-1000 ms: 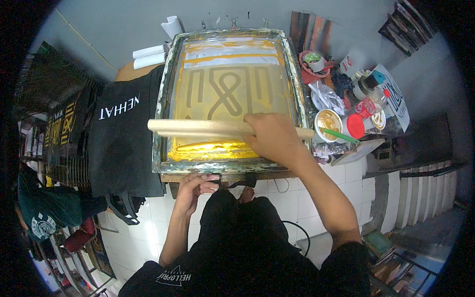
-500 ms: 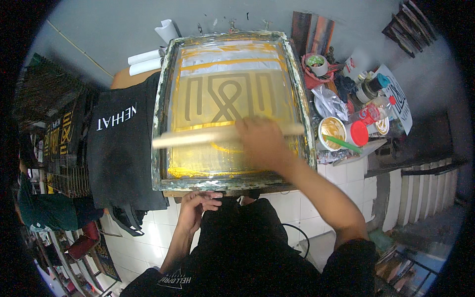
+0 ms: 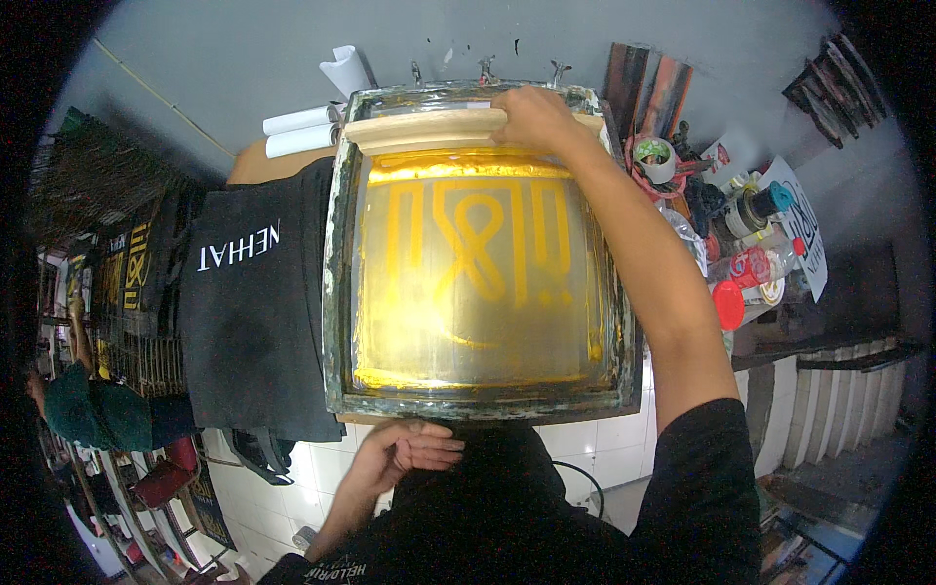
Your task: The person prepares a squeegee with yellow ink using a small spatula and then performs screen printing on several black tote bags by pressing and dragging the squeegee across the screen before removing each bag and stacking them.
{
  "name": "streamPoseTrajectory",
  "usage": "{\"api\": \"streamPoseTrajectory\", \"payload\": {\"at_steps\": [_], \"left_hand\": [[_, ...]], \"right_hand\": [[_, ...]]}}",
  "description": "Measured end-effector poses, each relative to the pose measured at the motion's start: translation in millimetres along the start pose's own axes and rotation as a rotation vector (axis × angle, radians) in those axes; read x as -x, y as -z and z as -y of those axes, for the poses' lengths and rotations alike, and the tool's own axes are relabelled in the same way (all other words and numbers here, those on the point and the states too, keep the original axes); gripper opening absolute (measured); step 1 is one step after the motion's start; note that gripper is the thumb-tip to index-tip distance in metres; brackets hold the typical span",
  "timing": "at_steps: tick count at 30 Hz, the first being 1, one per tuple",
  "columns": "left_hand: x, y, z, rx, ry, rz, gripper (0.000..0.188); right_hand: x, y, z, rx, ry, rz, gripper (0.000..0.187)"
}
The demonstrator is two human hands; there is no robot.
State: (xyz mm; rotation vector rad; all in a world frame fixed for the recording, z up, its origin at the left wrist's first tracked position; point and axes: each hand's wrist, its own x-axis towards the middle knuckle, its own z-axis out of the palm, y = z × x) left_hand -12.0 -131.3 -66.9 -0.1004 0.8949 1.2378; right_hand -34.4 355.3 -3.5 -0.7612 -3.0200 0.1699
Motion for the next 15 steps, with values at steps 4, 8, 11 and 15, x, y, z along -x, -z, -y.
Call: {"api": "streamPoseTrajectory", "payload": {"at_steps": [4,8,11,15], "left_hand": [[-49.5,-24.4,-102.1,-0.934,-0.638,-0.155,0.031],[-138.6,-41.8,-246.3,-1.690,-1.561,-0.609,0.050],[-173.6,-39.8,-305.4,-1.881,-1.388,-0.609,0.042],[-179.7,-42.0,-304.6,-1.839,-1.148,-0.525,0.029]], "right_hand": [[11.1,-15.2,-35.1,0.082,-0.103,-0.092,0.058],[31.4,-21.2,-7.4,0.191,-0.190,-0.140,0.070],[36.0,-19.1,1.1,0.187,-0.245,-0.068,0.070],[50.7,-24.7,-0.9,0.204,-0.249,-0.074,0.071]]}}
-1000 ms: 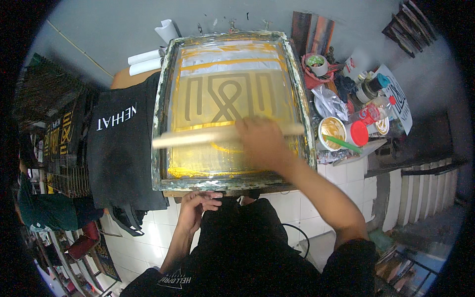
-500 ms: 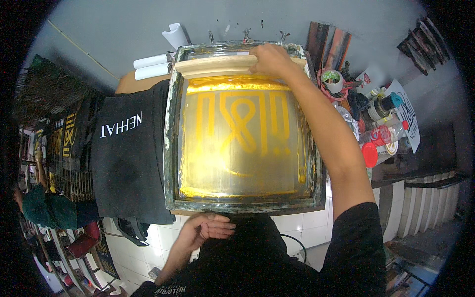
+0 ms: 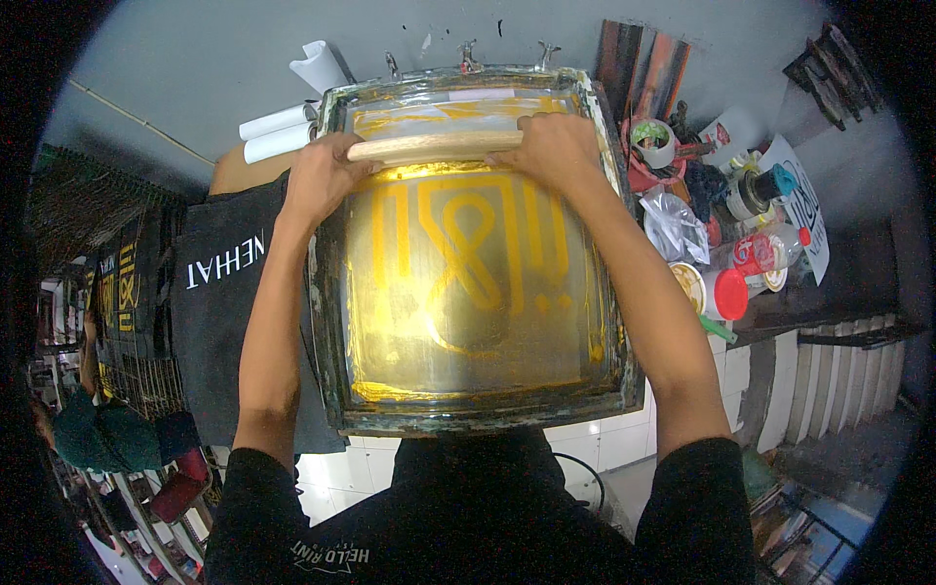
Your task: The person prepares a squeegee with yellow ink using a small spatula and then performs screen printing on several black tote bags by pressing and dragging the squeegee across the screen before removing each bag and stacking them.
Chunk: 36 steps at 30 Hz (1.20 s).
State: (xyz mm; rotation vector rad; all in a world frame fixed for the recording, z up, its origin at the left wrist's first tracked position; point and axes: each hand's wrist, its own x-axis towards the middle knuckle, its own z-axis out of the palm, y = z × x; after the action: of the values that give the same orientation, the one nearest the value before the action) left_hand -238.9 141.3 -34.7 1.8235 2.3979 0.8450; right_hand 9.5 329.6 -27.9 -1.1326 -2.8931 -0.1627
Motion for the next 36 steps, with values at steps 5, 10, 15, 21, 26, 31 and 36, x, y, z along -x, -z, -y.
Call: {"api": "streamPoseTrajectory", "payload": {"at_steps": [5,10,15,21,26,31,36], "left_hand": [[33.1,6.2,-15.8,0.010,0.056,0.012,0.030],[70.9,10.7,-32.1,0.030,0.051,0.001,0.027],[115.7,17.8,-52.7,0.013,0.075,0.050,0.028],[186.9,30.4,-83.0,-0.016,0.069,0.087,0.024],[247.2,40.6,-110.5,0.017,0.103,0.116,0.024],[285.4,39.8,-117.1,0.009,0.029,0.066,0.032],[322.4,26.8,-94.1,0.238,0.055,-0.073,0.132]], "right_hand": [[32.1,10.2,5.4,-0.021,0.032,0.031,0.070],[71.1,13.4,11.9,-0.061,0.047,0.005,0.070],[122.3,10.5,17.4,-0.084,0.063,-0.007,0.071],[198.2,12.7,26.8,-0.153,0.092,-0.002,0.060],[265.5,3.3,35.0,-0.212,0.117,-0.022,0.040],[296.8,6.5,43.8,-0.226,0.130,-0.044,0.036],[310.2,-9.9,51.1,-0.259,0.249,-0.299,0.026]]}}
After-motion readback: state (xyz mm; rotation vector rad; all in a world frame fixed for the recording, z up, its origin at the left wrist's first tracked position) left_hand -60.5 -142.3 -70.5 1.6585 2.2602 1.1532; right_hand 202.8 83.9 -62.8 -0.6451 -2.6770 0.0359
